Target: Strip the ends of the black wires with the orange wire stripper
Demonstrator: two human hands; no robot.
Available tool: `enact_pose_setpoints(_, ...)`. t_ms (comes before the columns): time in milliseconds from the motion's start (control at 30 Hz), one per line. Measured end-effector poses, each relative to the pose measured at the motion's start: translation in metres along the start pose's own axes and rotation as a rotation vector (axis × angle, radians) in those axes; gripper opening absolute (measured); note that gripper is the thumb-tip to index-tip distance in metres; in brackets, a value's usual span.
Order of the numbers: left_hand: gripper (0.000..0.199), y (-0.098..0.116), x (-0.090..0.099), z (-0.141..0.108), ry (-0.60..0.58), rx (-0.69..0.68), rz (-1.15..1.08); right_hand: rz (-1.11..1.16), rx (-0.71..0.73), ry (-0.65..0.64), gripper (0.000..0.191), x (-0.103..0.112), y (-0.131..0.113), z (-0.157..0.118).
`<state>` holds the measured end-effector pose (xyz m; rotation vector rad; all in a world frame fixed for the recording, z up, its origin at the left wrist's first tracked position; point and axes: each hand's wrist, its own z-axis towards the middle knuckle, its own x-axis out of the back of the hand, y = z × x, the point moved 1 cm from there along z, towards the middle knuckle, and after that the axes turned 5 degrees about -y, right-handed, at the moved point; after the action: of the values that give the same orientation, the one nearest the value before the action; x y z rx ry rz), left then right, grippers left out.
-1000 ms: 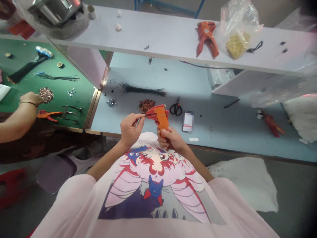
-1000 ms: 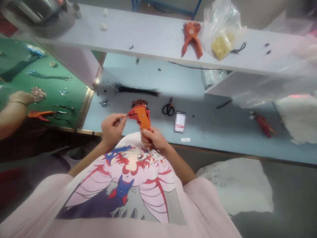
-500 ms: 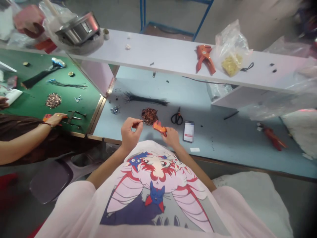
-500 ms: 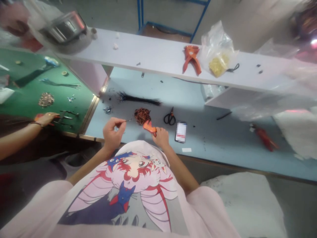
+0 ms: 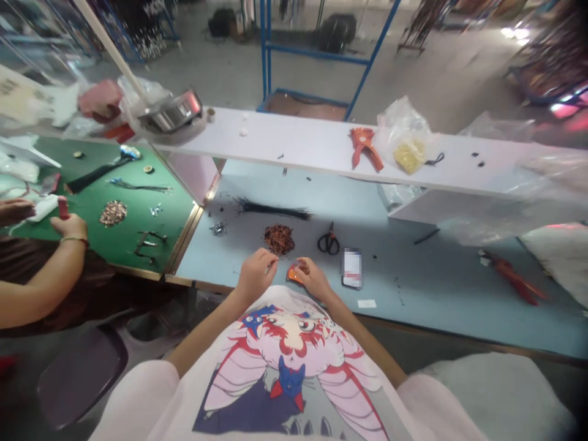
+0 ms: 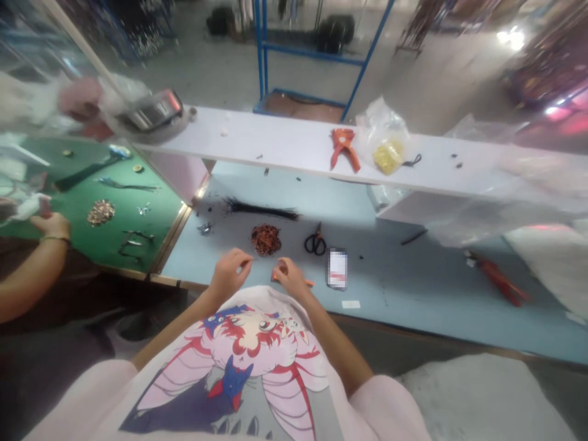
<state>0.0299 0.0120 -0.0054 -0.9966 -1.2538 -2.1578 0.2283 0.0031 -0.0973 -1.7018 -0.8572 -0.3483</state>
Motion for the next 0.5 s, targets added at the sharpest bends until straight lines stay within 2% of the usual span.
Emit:
enact_pose_setpoints(67,0.014,-0.001,-0.006,0.001,-0.12,0.096,-0.049,0.261,0.166,-0.011,0.034,0.011,-0.024,-0.001)
enact_pose_setpoints(133,0.014,-0.001,-0.009,0.0,-0.16,0.135,-0.06,0.401,0.306,-0.011,0.029,0.019,-0.043,-0.005)
enact_pose_setpoints(267,0.014,-0.004,-0.01,-0.007,-0.19,0.159,-0.049,0.299,0.378,0.049,0.021,0.023,-0.058,-0.01)
enact_pose_setpoints(500,0.013,-0.008,-0.012,-0.014,-0.237,0.168,-0.006,0.199,0.403,0.081,0.018,0.011,-0.053,-0.013)
